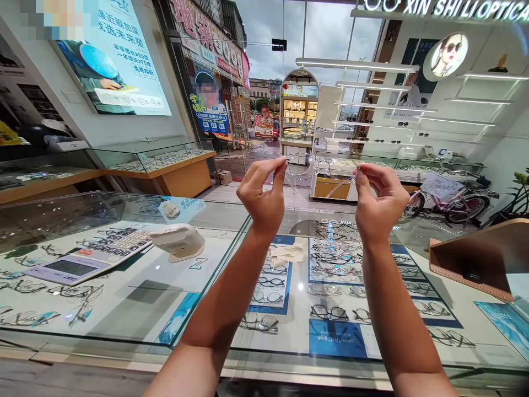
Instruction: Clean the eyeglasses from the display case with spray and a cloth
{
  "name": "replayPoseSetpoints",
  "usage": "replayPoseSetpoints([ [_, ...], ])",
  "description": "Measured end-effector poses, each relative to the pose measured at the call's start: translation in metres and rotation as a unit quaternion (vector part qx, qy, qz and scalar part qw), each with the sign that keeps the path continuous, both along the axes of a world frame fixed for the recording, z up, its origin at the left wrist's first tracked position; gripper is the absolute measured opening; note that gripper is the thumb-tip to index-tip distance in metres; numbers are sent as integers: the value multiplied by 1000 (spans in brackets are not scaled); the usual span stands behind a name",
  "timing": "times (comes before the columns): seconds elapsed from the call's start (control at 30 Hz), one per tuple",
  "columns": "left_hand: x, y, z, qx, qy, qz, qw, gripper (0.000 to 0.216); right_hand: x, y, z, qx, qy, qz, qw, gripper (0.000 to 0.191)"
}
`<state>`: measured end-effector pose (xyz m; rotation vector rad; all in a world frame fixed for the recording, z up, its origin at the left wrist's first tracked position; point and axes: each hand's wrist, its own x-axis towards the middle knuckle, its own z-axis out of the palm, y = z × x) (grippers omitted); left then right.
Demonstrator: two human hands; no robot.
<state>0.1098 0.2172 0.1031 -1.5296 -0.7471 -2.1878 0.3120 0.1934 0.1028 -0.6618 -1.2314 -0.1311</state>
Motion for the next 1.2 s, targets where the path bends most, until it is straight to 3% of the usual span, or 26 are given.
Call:
replayPoseSetpoints([
  [0.2,-9,-1,6,-50,40,-77,995,14,6,-5,6,9,-5,2,1000,12],
  [0.47,-15,-16,16,15,51,-16,998,11,0,-17,8,12,22,20,999,17],
  [0.77,-4,-34,9,-3,103,-30,994,10,18,-24,4,-118,125,174,970,33],
  [0.87,-3,-35,-1,-49,106,-41,992,12,26,-26,-9,-173,167,250,938,32],
  [1.0,-3,-34,-27,-126,128,-92,979,15,35,-28,-38,-256,237,340,874,32],
  [1.1,-4,-29,-52,-188,138,-137,963,17,40,-25,-62,-304,285,373,829,38],
  [1.2,-5,-23,-78,-240,105,-183,948,18,45,-20,-83,-346,295,383,804,43],
])
